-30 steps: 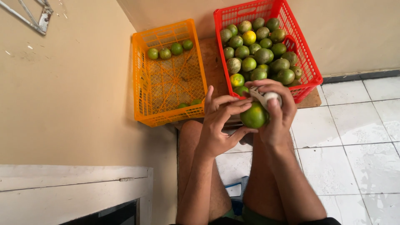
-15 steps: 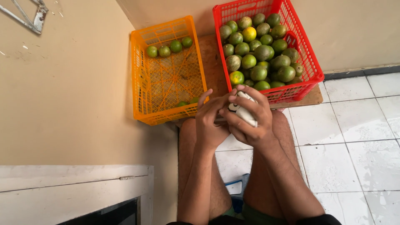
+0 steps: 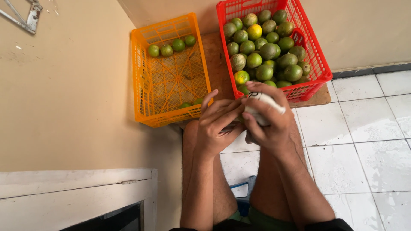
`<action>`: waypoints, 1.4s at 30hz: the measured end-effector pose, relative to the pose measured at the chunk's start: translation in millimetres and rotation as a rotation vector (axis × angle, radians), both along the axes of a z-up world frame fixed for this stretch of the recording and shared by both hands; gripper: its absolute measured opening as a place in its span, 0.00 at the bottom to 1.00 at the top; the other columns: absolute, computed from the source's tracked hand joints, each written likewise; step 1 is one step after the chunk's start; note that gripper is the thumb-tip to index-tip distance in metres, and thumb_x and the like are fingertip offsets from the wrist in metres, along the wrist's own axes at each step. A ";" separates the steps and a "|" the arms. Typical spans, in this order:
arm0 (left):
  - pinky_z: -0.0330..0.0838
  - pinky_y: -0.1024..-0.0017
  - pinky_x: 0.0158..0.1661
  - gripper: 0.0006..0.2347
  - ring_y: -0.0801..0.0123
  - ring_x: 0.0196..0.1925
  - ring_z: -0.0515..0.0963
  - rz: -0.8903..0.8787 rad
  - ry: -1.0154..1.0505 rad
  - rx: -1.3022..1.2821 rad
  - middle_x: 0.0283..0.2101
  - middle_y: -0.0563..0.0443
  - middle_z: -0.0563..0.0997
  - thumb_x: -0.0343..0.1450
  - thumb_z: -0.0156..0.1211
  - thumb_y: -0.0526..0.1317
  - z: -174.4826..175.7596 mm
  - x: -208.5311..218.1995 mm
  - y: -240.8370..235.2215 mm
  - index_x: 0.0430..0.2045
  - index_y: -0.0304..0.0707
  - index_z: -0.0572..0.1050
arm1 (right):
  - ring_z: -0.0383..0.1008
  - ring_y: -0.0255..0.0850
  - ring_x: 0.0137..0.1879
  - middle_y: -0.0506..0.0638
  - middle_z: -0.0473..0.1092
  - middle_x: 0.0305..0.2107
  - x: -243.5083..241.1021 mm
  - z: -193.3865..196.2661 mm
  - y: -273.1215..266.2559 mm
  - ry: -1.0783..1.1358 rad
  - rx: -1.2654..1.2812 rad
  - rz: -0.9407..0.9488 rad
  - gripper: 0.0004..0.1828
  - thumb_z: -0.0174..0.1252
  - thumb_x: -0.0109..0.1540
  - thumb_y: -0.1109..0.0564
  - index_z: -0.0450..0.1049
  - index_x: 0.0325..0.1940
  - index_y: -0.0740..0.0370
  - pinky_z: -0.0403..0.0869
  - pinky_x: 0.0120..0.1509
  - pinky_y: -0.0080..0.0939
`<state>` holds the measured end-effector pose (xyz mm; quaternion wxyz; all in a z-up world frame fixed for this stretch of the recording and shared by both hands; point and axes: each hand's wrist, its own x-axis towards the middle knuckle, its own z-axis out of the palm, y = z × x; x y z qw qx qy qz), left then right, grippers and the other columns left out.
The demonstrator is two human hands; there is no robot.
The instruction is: The person sits on the floor and wipes green limes with a white cloth. They pick up limes from a red basket, rub them with the cloth, and place them into an orange basket.
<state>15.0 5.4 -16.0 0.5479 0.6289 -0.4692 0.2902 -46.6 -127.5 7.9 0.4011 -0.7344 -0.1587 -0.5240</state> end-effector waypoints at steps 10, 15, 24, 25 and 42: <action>0.45 0.54 0.74 0.25 0.68 0.49 0.83 -0.142 0.179 -0.279 0.50 0.48 0.85 0.60 0.81 0.41 -1.9 -2.0 -13.1 0.51 0.38 0.80 | 0.67 0.27 0.20 0.58 0.69 0.30 -1.8 -3.0 15.6 0.425 0.980 0.647 0.28 0.45 0.70 0.46 0.59 0.67 0.70 0.71 0.16 0.27; 0.47 0.52 0.74 0.19 0.62 0.42 0.87 0.005 0.329 -0.046 0.38 0.49 0.87 0.61 0.76 0.36 7.0 -18.3 -14.6 0.44 0.35 0.79 | 0.71 0.75 0.59 0.70 0.68 0.50 8.5 -16.0 -6.6 -0.266 -0.081 -0.028 0.12 0.60 0.65 0.55 0.81 0.42 0.67 0.73 0.63 0.71; 0.40 0.43 0.75 0.22 0.69 0.46 0.86 -0.077 0.268 0.043 0.46 0.56 0.86 0.57 0.82 0.40 -1.0 1.9 2.9 0.46 0.46 0.82 | 0.74 0.75 0.53 0.70 0.73 0.46 -29.3 40.8 -4.5 0.833 0.310 0.018 0.23 0.47 0.68 0.48 0.66 0.68 0.49 0.69 0.57 0.74; 0.40 0.43 0.75 0.22 0.69 0.46 0.86 -0.079 0.270 0.046 0.46 0.56 0.86 0.57 0.82 0.40 -2.9 3.5 3.2 0.46 0.46 0.82 | 0.74 0.75 0.53 0.70 0.73 0.46 -30.1 35.2 -6.9 0.834 0.314 0.017 0.23 0.47 0.68 0.48 0.66 0.68 0.49 0.69 0.57 0.74; 0.27 0.31 0.73 0.23 0.68 0.45 0.85 0.126 0.100 -0.049 0.49 0.54 0.86 0.59 0.81 0.36 -12.5 7.4 -9.4 0.49 0.41 0.81 | 0.75 0.58 0.58 0.68 0.67 0.53 0.9 -16.0 -5.6 0.195 0.464 0.158 0.16 0.45 0.73 0.56 0.68 0.56 0.73 0.75 0.61 0.62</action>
